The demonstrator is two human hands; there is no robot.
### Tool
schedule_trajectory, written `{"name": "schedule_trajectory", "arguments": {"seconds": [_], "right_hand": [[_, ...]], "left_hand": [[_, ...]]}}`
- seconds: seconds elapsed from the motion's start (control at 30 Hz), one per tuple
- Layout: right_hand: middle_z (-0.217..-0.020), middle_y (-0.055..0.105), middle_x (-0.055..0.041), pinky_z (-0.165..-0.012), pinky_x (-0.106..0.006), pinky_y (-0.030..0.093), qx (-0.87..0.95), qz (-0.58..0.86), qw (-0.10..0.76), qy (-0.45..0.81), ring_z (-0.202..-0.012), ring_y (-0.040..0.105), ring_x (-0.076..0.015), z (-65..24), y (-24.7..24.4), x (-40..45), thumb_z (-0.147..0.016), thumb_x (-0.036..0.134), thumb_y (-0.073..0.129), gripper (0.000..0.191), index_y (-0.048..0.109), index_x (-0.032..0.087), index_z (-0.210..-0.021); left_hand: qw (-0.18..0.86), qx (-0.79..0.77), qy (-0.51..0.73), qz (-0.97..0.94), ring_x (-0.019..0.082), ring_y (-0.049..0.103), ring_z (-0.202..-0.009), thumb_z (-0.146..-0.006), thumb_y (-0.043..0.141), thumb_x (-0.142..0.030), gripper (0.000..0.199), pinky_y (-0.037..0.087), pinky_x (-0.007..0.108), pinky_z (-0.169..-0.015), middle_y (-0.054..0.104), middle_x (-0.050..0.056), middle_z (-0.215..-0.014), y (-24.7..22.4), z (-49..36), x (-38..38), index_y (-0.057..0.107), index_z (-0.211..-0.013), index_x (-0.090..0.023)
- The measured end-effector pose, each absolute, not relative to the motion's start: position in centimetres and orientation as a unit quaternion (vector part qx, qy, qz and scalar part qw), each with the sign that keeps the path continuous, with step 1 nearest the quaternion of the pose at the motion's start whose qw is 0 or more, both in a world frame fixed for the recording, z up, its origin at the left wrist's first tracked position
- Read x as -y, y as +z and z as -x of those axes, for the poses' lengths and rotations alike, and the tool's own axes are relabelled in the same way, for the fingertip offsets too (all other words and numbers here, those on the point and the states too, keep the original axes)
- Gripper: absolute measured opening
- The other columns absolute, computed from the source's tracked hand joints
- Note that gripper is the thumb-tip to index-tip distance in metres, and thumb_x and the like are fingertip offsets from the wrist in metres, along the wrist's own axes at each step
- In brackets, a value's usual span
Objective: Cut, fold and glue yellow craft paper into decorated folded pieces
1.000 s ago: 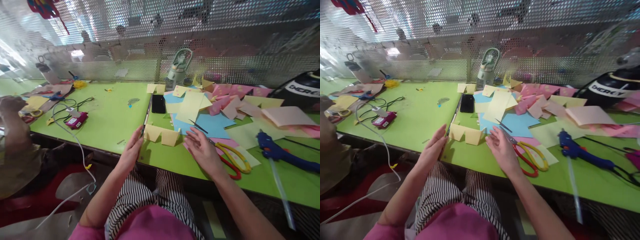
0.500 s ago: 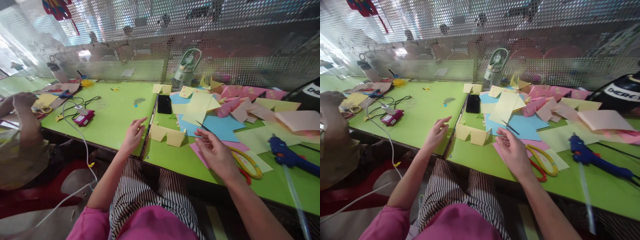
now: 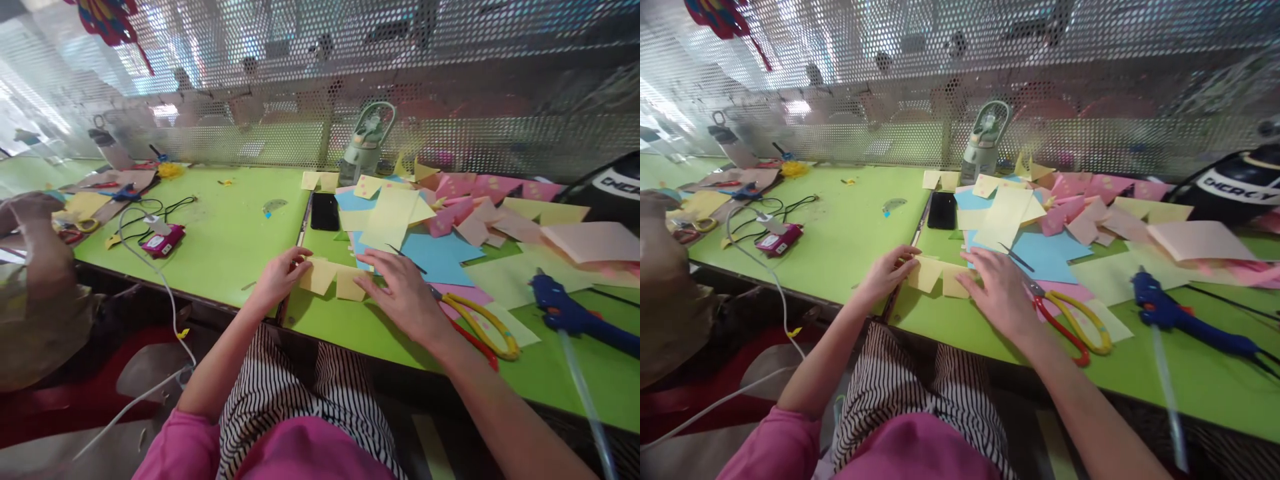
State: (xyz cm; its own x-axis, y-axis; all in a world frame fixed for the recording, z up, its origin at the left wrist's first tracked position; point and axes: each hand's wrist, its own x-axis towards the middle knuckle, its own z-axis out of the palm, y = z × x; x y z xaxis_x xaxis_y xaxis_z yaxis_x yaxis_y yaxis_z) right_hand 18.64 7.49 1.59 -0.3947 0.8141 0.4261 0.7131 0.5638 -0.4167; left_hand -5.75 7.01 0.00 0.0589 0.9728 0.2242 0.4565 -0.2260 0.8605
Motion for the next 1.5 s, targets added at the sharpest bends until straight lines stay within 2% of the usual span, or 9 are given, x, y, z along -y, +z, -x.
{"name": "schedule_trajectory", "arguments": {"seconds": [0.2, 0.33, 0.43, 0.57, 0.73, 0.93, 1.23, 1.4, 1.5], "right_hand": [[-0.094, 0.073, -0.0052, -0.087, -0.051, 0.046, 0.86, 0.419, 0.287, 0.047, -0.096, 0.064, -0.0286, -16.6, 3.3, -7.7, -0.097, 0.049, 0.045, 0.029, 0.065, 0.028, -0.096], [-0.111, 0.071, -0.0044, -0.094, -0.049, 0.043, 0.862, 0.376, 0.339, 0.02, -0.11, 0.059, -0.0272, -16.9, 3.8, -7.2, -0.098, 0.038, 0.048, 0.017, 0.062, 0.03, -0.094], [-0.121, 0.067, -0.0063, -0.094, -0.048, 0.045, 0.868, 0.364, 0.337, 0.02, -0.113, 0.058, -0.0268, -18.0, 2.2, -6.5, -0.097, 0.033, 0.049, 0.014, 0.062, 0.028, -0.093], [-0.131, 0.063, -0.0069, -0.101, -0.053, 0.044, 0.856, 0.397, 0.33, 0.023, -0.123, 0.054, -0.0287, -19.9, 0.1, -5.5, -0.095, 0.032, 0.053, 0.014, 0.064, 0.029, -0.103], [-0.141, 0.055, -0.0112, -0.099, -0.052, 0.05, 0.699, 0.518, 0.463, 0.166, -0.125, 0.055, -0.0297, -20.8, 0.5, -4.6, -0.085, 0.047, 0.068, 0.062, 0.046, 0.03, -0.141], [-0.107, 0.073, -0.0072, -0.088, -0.041, 0.059, 0.615, 0.509, 0.458, 0.39, -0.102, 0.069, -0.0244, -19.0, 2.1, -3.4, -0.088, 0.054, 0.062, 0.043, 0.065, 0.028, -0.121], [-0.093, 0.076, -0.0032, -0.081, -0.035, 0.059, 0.577, 0.5, 0.468, 0.445, -0.087, 0.071, -0.0197, -18.3, 2.2, -3.4, -0.08, 0.049, 0.072, 0.036, 0.072, 0.026, -0.108], [-0.095, 0.075, -0.0044, -0.077, -0.033, 0.059, 0.59, 0.506, 0.471, 0.418, -0.085, 0.07, -0.0199, -18.2, 2.6, -3.0, -0.08, 0.048, 0.072, 0.034, 0.072, 0.025, -0.105], [-0.094, 0.075, -0.0039, -0.075, -0.033, 0.058, 0.642, 0.502, 0.443, 0.374, -0.084, 0.07, -0.0199, -18.1, 3.5, -2.2, -0.084, 0.047, 0.068, 0.031, 0.072, 0.025, -0.105]], "left_hand": [[0.254, -0.514, 0.466, -0.674, 0.016, 0.064, -0.074, -0.092, 0.057, -0.027, 0.021, 0.048, 0.027, -0.069, 0.071, 0.003, -0.089, 1.9, 4.8, -5.0, 0.066, -0.111, -0.025], [0.022, -0.452, 0.437, -0.777, 0.02, 0.065, -0.087, -0.096, 0.053, -0.022, 0.029, 0.046, 0.035, -0.08, 0.074, 0.007, -0.102, 2.0, 3.9, -1.3, 0.063, -0.123, -0.028], [-0.025, -0.385, 0.354, -0.852, 0.021, 0.066, -0.083, -0.097, 0.049, -0.015, 0.035, 0.047, 0.035, -0.075, 0.075, 0.009, -0.104, 0.6, 3.0, 1.1, 0.061, -0.127, -0.026], [0.041, -0.351, 0.407, -0.842, 0.02, 0.068, -0.083, -0.094, 0.055, -0.012, 0.036, 0.05, 0.033, -0.073, 0.075, 0.007, -0.101, -1.0, 2.8, 2.6, 0.063, -0.124, -0.029], [0.248, -0.46, 0.632, -0.572, 0.016, 0.065, -0.08, -0.089, 0.067, -0.021, 0.016, 0.053, 0.027, -0.072, 0.07, 0.002, -0.091, -0.5, 3.8, 2.0, 0.068, -0.104, -0.027], [0.501, -0.445, 0.644, -0.368, 0.007, 0.054, -0.069, -0.083, 0.073, -0.036, 0.022, 0.046, 0.016, -0.06, 0.06, -0.001, -0.083, -0.6, 4.3, -1.1, 0.065, -0.098, -0.021], [0.509, -0.45, 0.638, -0.363, 0.008, 0.056, -0.069, -0.082, 0.074, -0.037, 0.025, 0.047, 0.018, -0.062, 0.061, -0.001, -0.083, -1.2, 4.3, -1.6, 0.064, -0.098, -0.02], [0.366, -0.487, 0.608, -0.508, 0.017, 0.061, -0.109, -0.089, 0.066, -0.031, 0.025, 0.047, 0.03, -0.094, 0.066, 0.006, -0.116, 0.1, 4.3, -1.4, 0.063, -0.112, -0.022], [0.311, -0.459, 0.561, -0.615, 0.017, 0.062, -0.107, -0.093, 0.062, -0.03, 0.034, 0.047, 0.033, -0.098, 0.068, 0.005, -0.111, 2.5, 3.9, -1.3, 0.057, -0.127, -0.024]]}}
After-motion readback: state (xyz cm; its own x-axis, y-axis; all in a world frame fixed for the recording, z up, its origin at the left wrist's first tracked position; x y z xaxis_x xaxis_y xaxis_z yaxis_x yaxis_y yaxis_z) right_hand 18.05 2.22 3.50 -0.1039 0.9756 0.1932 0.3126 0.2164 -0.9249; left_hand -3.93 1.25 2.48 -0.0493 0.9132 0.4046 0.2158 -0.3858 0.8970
